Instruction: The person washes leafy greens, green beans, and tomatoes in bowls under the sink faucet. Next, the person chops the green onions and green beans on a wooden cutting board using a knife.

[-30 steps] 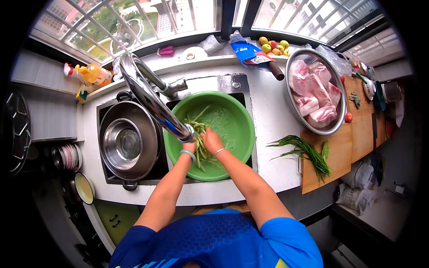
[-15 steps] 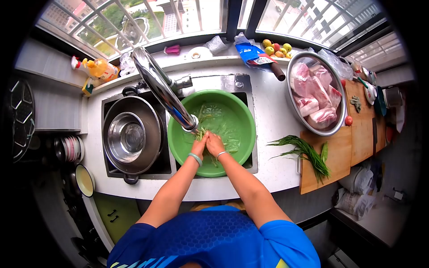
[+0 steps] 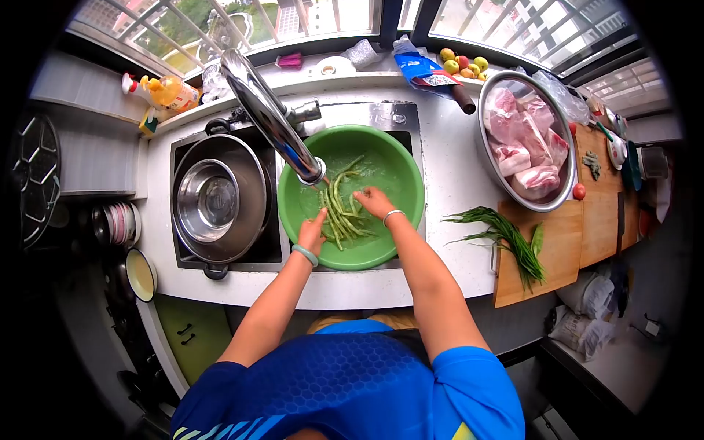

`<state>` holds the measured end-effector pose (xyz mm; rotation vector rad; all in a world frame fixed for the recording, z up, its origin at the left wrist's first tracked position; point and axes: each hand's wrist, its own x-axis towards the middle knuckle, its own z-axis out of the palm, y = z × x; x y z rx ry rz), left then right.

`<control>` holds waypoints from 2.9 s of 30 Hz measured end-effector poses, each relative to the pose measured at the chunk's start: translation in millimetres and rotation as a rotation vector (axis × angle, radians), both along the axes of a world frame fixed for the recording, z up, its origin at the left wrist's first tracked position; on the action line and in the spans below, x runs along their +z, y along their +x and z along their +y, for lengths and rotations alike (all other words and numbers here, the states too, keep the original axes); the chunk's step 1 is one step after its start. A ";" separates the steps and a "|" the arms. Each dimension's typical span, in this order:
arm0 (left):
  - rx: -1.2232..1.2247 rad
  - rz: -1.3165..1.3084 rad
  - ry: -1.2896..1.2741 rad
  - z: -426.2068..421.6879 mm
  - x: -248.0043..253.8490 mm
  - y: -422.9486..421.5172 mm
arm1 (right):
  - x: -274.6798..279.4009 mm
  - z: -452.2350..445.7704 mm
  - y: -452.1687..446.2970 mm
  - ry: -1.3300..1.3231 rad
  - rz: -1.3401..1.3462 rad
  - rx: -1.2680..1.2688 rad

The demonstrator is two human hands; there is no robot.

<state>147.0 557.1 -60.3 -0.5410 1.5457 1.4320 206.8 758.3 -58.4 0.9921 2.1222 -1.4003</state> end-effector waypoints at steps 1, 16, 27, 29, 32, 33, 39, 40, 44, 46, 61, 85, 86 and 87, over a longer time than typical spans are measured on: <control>0.034 0.001 -0.110 9.6 -0.8 0.4 | -8.5 -16.6 -3.0 -0.090 0.113 -0.003; -0.407 -0.006 0.311 26.1 76.8 -0.9 | 34.5 -43.6 21.7 -0.544 0.395 -0.188; -0.780 1.124 -0.440 16.2 -1.0 -20.7 | 118.3 -0.1 42.0 -0.499 0.402 -0.235; -1.067 1.171 -0.646 29.8 5.9 -17.5 | 111.0 -6.6 42.4 -0.441 0.376 -0.316; -1.081 0.828 -0.582 45.2 -6.8 -15.0 | 92.0 -19.9 45.5 -0.377 0.358 -0.415; -1.082 0.829 -0.580 48.0 -4.4 -13.9 | 86.0 -24.0 46.5 -0.357 0.353 -0.426; -0.717 1.044 -0.130 33.6 -12.9 14.5 | 37.7 -45.0 41.4 -0.452 0.342 -0.481; -0.655 0.980 -0.046 32.6 0.7 24.8 | 49.7 -50.0 38.1 -0.485 0.368 -0.511; -0.616 0.952 -0.076 23.5 54.4 51.0 | 30.6 -74.2 28.1 -0.571 0.424 -0.685; -0.572 0.871 0.069 17.0 55.9 58.5 | 34.2 -84.3 28.6 -0.443 0.463 -0.707; -0.496 0.716 0.634 79.5 196.3 175.7 | 192.9 -36.6 179.3 -0.119 0.911 -0.699; -1.249 1.160 0.471 321.1 175.8 361.0 | 106.6 330.6 457.4 0.682 0.114 -0.834; -1.198 1.180 0.527 334.9 176.1 362.2 | 123.0 331.8 462.5 0.798 0.164 -0.771; -1.116 1.164 0.585 349.0 179.4 363.7 | 149.3 327.3 464.9 0.668 0.305 -0.879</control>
